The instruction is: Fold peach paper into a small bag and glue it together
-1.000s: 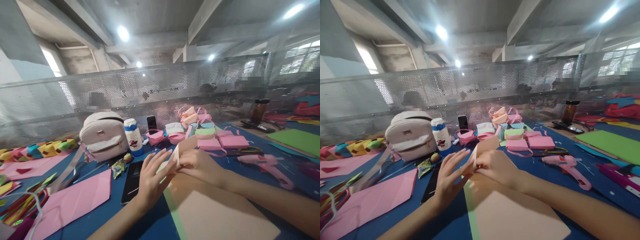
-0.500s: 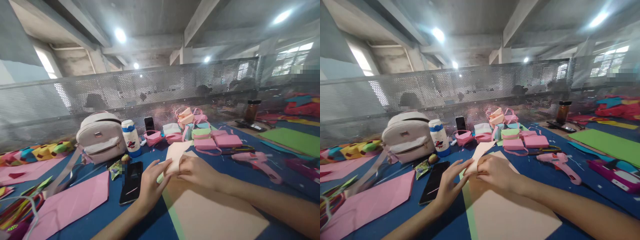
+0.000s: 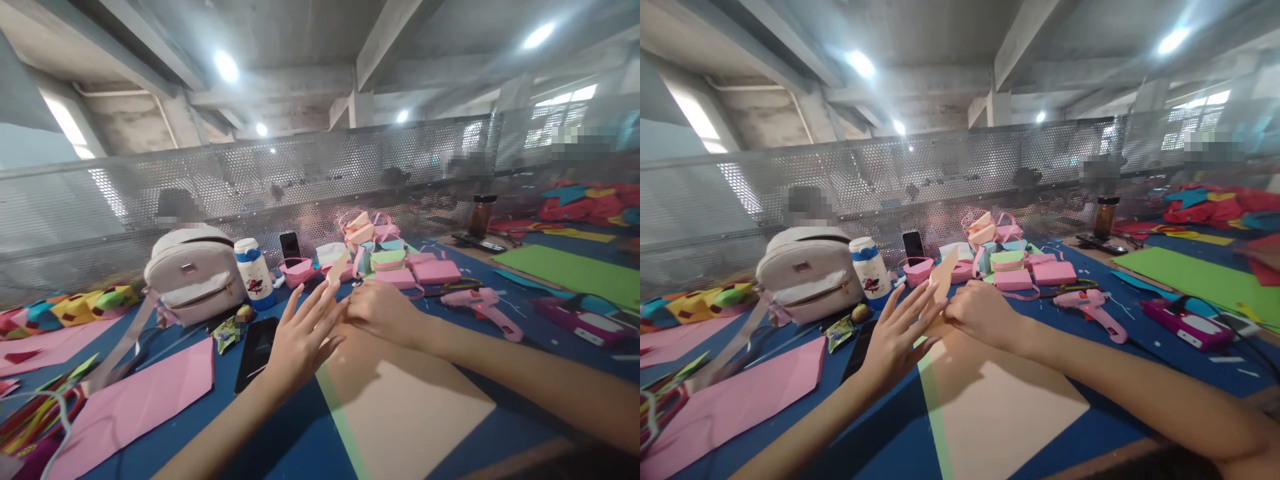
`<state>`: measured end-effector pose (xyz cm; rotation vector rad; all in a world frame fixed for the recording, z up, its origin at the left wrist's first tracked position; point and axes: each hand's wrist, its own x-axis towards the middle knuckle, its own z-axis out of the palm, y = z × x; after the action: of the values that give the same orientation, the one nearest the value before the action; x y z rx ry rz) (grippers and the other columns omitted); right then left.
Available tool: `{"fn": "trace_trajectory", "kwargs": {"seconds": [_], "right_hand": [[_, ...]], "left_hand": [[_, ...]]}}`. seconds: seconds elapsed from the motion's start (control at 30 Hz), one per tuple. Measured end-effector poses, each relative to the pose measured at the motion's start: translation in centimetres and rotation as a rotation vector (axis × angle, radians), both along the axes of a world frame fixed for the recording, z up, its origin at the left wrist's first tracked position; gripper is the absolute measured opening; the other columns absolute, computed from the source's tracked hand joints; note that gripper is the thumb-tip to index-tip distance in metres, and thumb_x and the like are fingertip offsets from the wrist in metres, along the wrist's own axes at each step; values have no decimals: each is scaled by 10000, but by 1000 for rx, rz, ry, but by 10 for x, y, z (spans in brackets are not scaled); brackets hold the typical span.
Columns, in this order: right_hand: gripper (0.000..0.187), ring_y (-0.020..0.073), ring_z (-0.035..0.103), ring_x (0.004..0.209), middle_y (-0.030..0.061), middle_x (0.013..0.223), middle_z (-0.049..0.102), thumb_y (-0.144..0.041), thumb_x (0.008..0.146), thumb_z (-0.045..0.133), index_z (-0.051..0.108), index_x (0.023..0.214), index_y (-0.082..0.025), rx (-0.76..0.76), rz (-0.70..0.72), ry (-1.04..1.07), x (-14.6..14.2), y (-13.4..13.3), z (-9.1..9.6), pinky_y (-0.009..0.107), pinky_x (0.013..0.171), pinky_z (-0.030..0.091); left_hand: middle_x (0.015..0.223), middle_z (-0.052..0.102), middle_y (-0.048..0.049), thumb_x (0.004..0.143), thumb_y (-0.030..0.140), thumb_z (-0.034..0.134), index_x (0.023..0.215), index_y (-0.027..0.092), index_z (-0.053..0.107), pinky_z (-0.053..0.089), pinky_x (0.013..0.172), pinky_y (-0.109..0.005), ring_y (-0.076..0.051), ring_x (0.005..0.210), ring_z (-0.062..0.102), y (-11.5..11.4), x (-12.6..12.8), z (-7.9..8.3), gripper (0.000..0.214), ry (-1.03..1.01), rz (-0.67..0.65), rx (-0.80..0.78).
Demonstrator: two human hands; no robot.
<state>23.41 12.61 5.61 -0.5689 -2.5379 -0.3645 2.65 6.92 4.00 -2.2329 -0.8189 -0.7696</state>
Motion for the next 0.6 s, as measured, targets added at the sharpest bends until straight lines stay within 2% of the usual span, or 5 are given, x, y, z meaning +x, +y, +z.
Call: {"fn": "trace_trajectory", "kwargs": {"seconds": [0.07,0.17,0.33,0.47,0.6], "right_hand": [[183,168,626,711,28,750,727,-240,929,630,733,786,-190,-26,17,30,1,-3,-3,287,656,349],[163,158,619,714,14,769,724,-254,934,631,729,817,-196,-48,60,87,4,-4,-6,284,657,342],[271,158,598,728,16,757,706,-270,993,530,717,811,-198,-20,146,130,8,0,-8,292,660,332],[337,162,598,753,20,750,701,-289,1018,474,715,799,-201,-38,181,162,11,2,-9,297,673,339],[284,165,612,799,7,793,725,-257,1010,497,714,834,-204,-62,240,198,14,5,-10,299,693,352]], "left_hand": [[1483,486,-162,977,352,521,1426,127,460,107,1223,-473,-280,1421,399,-2,-1,-2,506,38,36,-18],[1488,486,-143,984,332,509,1460,114,403,51,1233,-436,-258,1421,400,0,-3,-3,535,45,66,-46],[1469,515,-132,994,284,484,1447,137,412,48,1234,-442,-239,1414,414,7,-3,-1,482,38,20,-71],[1489,483,-158,998,318,476,1452,138,402,106,1226,-468,-243,1417,410,11,-2,-4,494,8,24,-127],[1417,571,-125,997,313,483,1457,172,396,65,1227,-507,-243,1357,494,14,-2,-4,489,38,-35,-131]]}}
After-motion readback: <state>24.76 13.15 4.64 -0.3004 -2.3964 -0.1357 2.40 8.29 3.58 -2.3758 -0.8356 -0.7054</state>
